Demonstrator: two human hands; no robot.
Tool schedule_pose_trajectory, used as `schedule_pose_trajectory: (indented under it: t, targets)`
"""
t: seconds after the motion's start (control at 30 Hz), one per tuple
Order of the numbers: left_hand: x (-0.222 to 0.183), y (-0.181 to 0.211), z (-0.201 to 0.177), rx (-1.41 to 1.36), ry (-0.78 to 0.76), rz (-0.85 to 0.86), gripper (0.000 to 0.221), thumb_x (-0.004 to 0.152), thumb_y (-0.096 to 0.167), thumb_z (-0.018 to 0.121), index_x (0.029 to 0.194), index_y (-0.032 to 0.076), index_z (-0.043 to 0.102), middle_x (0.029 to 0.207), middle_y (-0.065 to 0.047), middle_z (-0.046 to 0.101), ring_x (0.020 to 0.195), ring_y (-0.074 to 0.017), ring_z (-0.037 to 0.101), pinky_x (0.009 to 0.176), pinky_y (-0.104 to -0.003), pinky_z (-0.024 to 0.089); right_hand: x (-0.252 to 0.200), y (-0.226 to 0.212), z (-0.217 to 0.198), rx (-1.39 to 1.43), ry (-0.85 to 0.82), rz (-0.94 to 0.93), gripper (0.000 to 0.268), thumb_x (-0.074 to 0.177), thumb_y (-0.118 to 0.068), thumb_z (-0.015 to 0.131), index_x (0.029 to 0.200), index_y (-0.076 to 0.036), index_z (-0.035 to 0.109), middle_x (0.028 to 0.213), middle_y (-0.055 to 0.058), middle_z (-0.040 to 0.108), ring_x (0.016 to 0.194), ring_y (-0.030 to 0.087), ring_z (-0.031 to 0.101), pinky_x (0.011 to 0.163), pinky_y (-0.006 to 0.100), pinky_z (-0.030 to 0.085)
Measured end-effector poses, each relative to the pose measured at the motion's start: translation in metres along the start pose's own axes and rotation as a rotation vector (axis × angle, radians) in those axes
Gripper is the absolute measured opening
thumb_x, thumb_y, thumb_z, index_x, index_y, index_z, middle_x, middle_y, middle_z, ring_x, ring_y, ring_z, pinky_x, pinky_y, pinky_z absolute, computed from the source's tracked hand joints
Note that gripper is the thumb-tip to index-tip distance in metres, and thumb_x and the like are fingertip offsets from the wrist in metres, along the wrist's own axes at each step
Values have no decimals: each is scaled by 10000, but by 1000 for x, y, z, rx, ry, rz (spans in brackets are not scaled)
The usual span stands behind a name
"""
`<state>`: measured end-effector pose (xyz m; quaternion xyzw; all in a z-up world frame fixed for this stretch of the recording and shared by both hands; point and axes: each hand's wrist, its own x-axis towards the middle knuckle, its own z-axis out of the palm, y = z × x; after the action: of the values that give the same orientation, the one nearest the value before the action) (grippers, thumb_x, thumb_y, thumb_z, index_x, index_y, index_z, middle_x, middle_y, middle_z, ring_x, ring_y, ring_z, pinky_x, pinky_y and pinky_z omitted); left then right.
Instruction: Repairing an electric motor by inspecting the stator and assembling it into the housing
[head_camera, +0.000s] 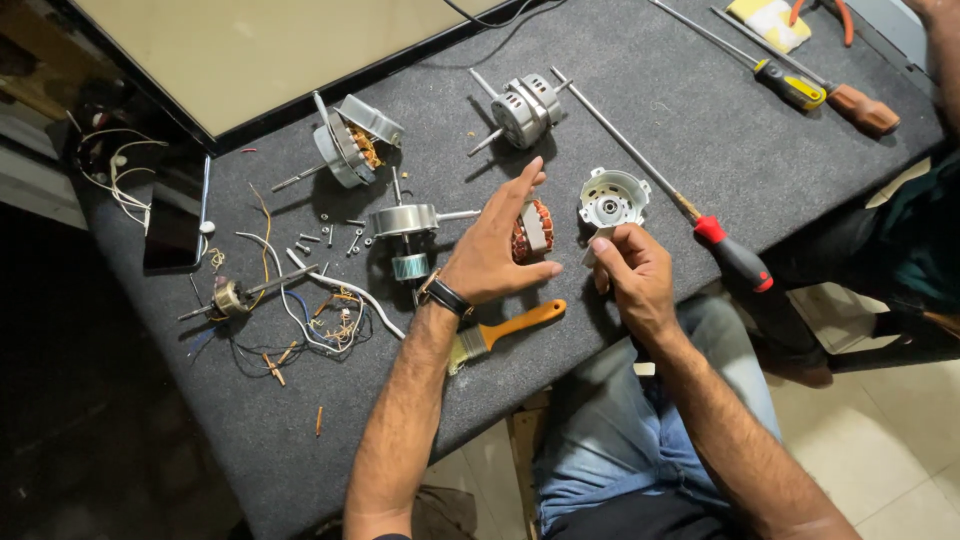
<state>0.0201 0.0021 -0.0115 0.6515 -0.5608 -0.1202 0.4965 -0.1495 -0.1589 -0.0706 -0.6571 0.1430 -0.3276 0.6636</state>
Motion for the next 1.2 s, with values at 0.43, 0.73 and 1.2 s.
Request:
schedule_pose_trajectory:
  t: [0.43,0.73,1.2]
  targets:
    - [-2,-15,7,-49,73,-1,1124,729,234,865,1643,200,212,1382,-116,598,1306,-340,581,1107,-462,477,0,-11,6,28,-7,-18,139,1068,-116,571,1033,17,595,651,176,666,407,134,576,396,228,446]
    - [1,-23,7,-11,36,-37,1154,719,308,851,1643,179,173,1398,-103,587,1288,-348,583,1087,-486,480,1,-14,9,6,-21,-18,129,1006,-83,651,1071,9,587,688,173,670,435,127,581,412,215,436]
    - [-2,-15,8,-6,69,-11,1104,743,325,831,1637,167,202,1306,-112,628,1192,-363,630,1017,-504,516,2,6,-3,-94,-52,-24,95,997,-81,696,1002,12,711,605,106,608,456,92,528,434,205,421]
